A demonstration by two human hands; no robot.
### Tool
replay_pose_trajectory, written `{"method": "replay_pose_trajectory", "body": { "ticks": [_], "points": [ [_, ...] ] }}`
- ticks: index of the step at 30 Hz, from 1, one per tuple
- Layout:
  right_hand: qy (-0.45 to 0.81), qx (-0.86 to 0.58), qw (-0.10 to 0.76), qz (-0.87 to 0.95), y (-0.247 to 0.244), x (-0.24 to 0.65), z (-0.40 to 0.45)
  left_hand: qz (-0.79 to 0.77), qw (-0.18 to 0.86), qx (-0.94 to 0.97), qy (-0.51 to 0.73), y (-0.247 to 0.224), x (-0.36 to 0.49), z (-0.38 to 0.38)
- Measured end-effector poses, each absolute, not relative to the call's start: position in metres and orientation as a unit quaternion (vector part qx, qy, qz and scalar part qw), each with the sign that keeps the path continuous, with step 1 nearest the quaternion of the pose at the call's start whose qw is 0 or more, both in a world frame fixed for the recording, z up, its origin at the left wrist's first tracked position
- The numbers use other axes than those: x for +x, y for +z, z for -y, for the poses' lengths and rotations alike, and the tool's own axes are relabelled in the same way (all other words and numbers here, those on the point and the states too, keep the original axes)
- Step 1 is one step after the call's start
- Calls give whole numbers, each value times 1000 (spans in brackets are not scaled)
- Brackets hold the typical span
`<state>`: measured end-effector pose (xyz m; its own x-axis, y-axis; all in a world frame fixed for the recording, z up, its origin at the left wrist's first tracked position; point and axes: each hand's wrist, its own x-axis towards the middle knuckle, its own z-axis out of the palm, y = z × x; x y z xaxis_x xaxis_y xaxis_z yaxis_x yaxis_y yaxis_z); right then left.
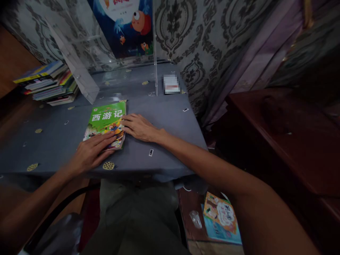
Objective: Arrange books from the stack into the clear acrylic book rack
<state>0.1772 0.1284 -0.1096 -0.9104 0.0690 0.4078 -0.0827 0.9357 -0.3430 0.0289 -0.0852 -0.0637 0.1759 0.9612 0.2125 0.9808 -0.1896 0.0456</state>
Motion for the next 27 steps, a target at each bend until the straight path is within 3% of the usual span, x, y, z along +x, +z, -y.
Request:
{"method": "replay_pose_trajectory", "body": {
  "ticks": [14, 27],
  "points": [
    [372, 74, 256, 889, -102, 191, -123, 638, 45, -757, -132, -56, 37, 81],
    [415, 104, 281, 859, -100, 192, -121, 630, 23, -764, -139, -55, 30, 81]
  ]
}}
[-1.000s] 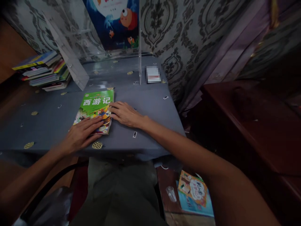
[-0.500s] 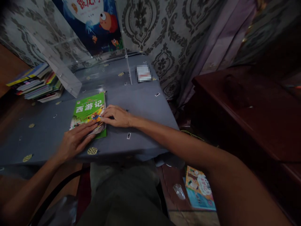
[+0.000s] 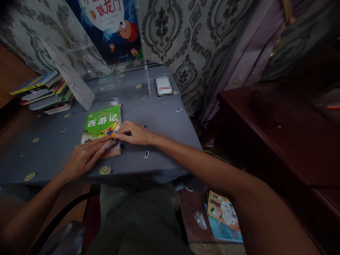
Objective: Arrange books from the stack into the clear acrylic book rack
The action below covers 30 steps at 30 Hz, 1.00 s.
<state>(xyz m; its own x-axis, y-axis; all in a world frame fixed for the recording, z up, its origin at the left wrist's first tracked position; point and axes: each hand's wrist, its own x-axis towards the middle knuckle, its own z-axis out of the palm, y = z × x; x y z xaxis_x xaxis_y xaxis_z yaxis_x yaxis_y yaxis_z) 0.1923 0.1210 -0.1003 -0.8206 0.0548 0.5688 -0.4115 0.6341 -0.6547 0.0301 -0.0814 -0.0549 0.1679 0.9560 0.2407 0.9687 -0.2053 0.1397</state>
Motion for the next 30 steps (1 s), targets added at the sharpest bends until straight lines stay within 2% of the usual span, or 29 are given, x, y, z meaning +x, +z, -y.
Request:
{"method": "replay_pose_trajectory", "body": {
  "ticks": [10, 16, 23, 30],
  "points": [
    [445, 86, 274, 848, -94, 196, -114, 634, 11, -759, -147, -55, 31, 81],
    [438, 89, 275, 851, -92, 196, -106, 624, 43, -767, -142, -58, 32, 82],
    [341, 124, 265, 893, -93, 216, -86, 630, 69, -763, -129, -69, 34, 86],
    [202, 71, 228, 950, -92, 241, -65, 627, 103, -762, -122, -75, 37, 88]
  ]
}}
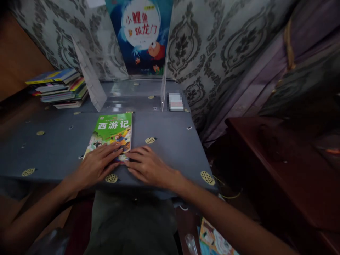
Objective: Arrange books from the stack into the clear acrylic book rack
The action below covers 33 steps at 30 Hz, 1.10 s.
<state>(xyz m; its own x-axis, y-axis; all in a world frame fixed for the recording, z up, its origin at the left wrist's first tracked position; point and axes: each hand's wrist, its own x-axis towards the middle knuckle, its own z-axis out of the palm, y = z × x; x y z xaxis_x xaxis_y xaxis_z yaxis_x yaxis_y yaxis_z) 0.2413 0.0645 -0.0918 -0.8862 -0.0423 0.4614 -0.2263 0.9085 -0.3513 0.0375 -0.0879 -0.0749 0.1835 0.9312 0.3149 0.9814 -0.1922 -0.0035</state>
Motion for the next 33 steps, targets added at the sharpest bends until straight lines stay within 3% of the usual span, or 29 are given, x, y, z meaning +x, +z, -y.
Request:
{"method": "replay_pose_trajectory", "body": {
  "ticks": [4, 11, 19, 26, 33],
  "points": [
    [189, 64, 233, 952, -88, 240, -63, 631, 99, -760, -122, -76, 37, 87],
    [278, 48, 245, 928, -87, 223, -75, 629, 38, -761, -154, -77, 25, 86],
    [260, -32, 151, 953, -96, 173, -110, 665, -2, -726, -173, -88, 12, 84],
    [235, -114, 134, 956, -101, 106, -153, 676, -16, -719, -160, -89, 8, 81],
    [227, -148, 108, 957, -98, 97, -154, 679, -31, -716, -158, -86, 11, 82]
  ]
}}
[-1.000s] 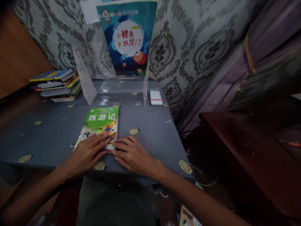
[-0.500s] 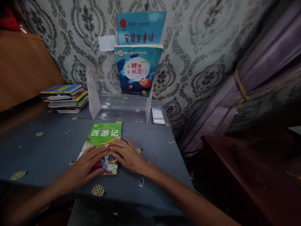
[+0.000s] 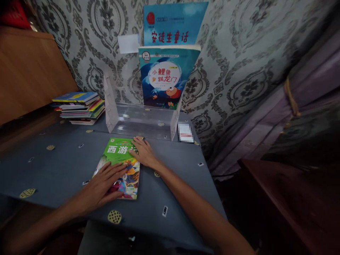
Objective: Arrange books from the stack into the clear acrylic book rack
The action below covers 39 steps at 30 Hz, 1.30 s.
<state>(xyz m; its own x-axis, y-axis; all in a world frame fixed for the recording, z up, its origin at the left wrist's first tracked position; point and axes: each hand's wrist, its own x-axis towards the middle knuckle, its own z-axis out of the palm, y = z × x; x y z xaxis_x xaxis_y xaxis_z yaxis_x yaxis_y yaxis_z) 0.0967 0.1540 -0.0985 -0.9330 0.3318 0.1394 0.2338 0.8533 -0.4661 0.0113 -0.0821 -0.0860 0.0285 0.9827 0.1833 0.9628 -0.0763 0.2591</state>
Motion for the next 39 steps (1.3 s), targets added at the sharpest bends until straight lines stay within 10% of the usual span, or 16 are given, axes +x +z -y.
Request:
{"method": "replay_pose_trajectory", "body": {
  "ticks": [10, 21, 27, 39],
  "points": [
    [183, -171, 90, 964, -95, 134, -109, -798, 19, 556, 232, -105, -46, 64],
    [210, -147, 84, 963, -94, 157, -87, -660, 328, 200, 646, -74, -73, 46],
    [230, -138, 86, 959, -98, 158, -90, -579, 471, 114, 655, -61, -70, 39],
    [291, -139, 141, 936, -108, 161, -95, -591, 423, 104, 679, -74, -54, 33]
  ]
}}
